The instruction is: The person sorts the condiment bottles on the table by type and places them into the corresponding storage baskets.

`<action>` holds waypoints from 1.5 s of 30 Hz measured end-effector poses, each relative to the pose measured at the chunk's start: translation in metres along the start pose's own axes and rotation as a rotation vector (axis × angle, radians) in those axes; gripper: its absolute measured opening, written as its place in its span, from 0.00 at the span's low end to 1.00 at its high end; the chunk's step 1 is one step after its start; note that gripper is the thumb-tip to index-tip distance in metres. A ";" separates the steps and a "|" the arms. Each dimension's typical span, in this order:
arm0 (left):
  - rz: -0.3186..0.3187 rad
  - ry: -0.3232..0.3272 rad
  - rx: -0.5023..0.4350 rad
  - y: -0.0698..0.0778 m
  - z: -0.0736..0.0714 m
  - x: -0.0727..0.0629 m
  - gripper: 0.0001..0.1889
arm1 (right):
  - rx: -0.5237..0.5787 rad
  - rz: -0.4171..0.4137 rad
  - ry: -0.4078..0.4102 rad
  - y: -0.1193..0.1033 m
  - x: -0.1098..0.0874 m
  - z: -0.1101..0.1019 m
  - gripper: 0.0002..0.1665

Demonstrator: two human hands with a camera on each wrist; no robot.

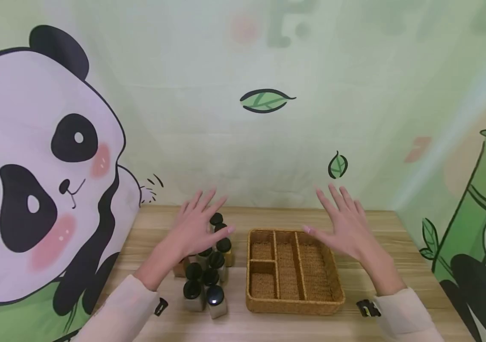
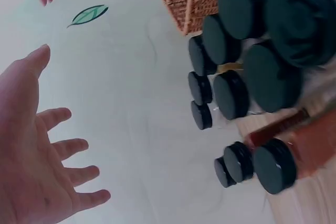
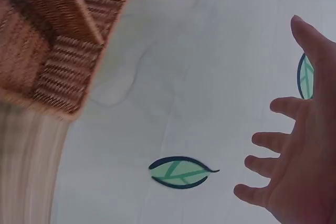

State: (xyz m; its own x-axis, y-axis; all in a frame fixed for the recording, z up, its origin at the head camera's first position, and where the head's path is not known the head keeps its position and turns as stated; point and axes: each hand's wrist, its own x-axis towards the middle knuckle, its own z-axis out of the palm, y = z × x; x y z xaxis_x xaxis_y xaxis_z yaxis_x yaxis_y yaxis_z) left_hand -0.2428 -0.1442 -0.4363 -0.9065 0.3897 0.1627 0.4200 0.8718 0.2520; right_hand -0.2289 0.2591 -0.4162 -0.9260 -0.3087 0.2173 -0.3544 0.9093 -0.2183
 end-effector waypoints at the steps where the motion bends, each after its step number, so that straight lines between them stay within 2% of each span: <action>1: 0.010 0.006 -0.003 -0.001 0.000 -0.005 0.47 | 0.015 -0.005 0.001 0.002 -0.004 0.001 0.62; 4: 0.045 0.023 0.000 -0.003 0.000 -0.021 0.48 | 0.093 -0.015 0.006 0.012 -0.016 0.006 0.59; 7: 0.088 0.022 -0.030 -0.002 0.003 -0.038 0.48 | 0.194 0.012 -0.001 0.026 -0.029 0.016 0.57; 11: 0.138 -0.037 -0.154 0.003 0.013 -0.063 0.45 | 0.371 0.072 -0.020 0.048 -0.046 0.040 0.51; 16: 0.145 -0.073 -0.284 0.008 0.031 -0.085 0.39 | 0.600 0.147 -0.063 0.067 -0.060 0.075 0.44; 22: 0.168 -0.105 -0.351 0.011 0.049 -0.095 0.34 | 0.798 0.271 -0.108 0.076 -0.070 0.106 0.41; 29: 0.177 -0.122 -0.260 0.013 0.060 -0.099 0.26 | 0.999 0.387 -0.146 0.085 -0.079 0.123 0.35; 40: 0.210 -0.154 -0.255 0.006 0.070 -0.104 0.21 | 1.131 0.476 -0.196 0.093 -0.086 0.146 0.37; 45: 0.260 -0.157 -0.208 0.006 0.073 -0.107 0.20 | 1.196 0.495 -0.226 0.095 -0.087 0.149 0.41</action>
State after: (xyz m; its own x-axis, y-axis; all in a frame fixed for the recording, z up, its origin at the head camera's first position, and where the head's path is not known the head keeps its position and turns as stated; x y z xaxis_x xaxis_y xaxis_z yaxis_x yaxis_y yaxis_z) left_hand -0.1465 -0.1594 -0.5223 -0.7569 0.6454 0.1025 0.6227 0.6648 0.4126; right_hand -0.2012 0.3304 -0.5981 -0.9502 -0.1620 -0.2662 0.2394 0.1672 -0.9564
